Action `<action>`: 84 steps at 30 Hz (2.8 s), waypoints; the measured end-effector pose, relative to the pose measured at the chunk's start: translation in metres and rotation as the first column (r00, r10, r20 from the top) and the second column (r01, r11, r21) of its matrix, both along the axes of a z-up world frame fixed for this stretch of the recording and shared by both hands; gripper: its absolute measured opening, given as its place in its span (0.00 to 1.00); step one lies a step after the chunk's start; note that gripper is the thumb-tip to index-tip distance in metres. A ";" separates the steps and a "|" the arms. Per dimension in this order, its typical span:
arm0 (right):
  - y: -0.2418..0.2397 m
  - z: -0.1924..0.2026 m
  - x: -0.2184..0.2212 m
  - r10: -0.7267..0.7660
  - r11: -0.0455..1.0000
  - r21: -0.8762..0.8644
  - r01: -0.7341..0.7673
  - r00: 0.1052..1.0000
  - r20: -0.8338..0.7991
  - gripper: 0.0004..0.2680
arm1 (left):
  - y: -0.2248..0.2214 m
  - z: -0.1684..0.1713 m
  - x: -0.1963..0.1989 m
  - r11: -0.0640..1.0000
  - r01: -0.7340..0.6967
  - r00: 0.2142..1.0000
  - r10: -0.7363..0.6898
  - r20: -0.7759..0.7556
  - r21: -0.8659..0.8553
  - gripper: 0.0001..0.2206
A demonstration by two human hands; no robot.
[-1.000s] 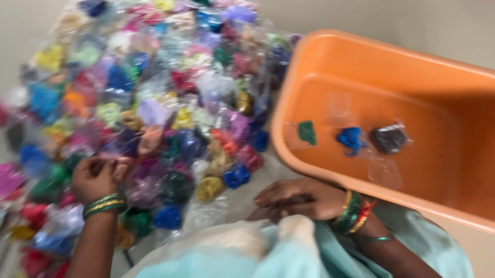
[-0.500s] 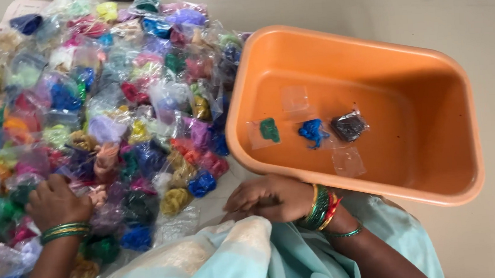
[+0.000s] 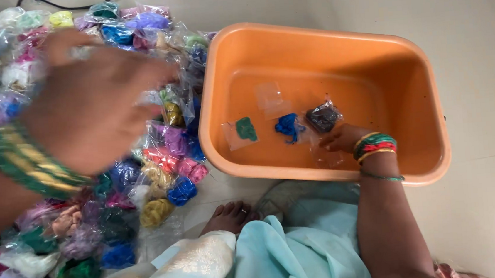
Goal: The person sits on the floor and unwraps small clear plastic packets of colored powder one at a time, placing the emptied wrappers into an orange plastic basin and the opened color packets onto a pile beside them. They also pull and stretch a long pink strip of fabric between their hands before resuming opening packets.
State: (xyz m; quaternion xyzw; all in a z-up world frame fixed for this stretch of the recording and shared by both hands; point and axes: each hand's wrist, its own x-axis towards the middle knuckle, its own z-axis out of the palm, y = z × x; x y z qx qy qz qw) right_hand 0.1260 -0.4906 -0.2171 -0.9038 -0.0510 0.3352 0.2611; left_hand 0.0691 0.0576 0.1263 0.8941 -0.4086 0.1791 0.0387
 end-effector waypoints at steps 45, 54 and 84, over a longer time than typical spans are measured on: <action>0.264 0.271 -0.123 0.181 0.717 0.198 -0.668 0.453 0.873 0.07 | -0.058 -0.117 -0.087 0.381 -0.879 0.188 -0.275 -0.943 -0.286 0.06; 0.289 0.253 -0.142 0.561 0.703 0.051 -0.710 0.596 0.575 0.06 | -0.045 -0.110 -0.096 0.709 -0.527 0.662 -0.003 -0.749 -0.468 0.06; 0.282 0.261 -0.137 0.451 0.621 0.180 -0.763 0.536 0.714 0.20 | -0.039 -0.103 -0.096 0.829 -0.374 0.253 -0.340 -0.906 -0.415 0.41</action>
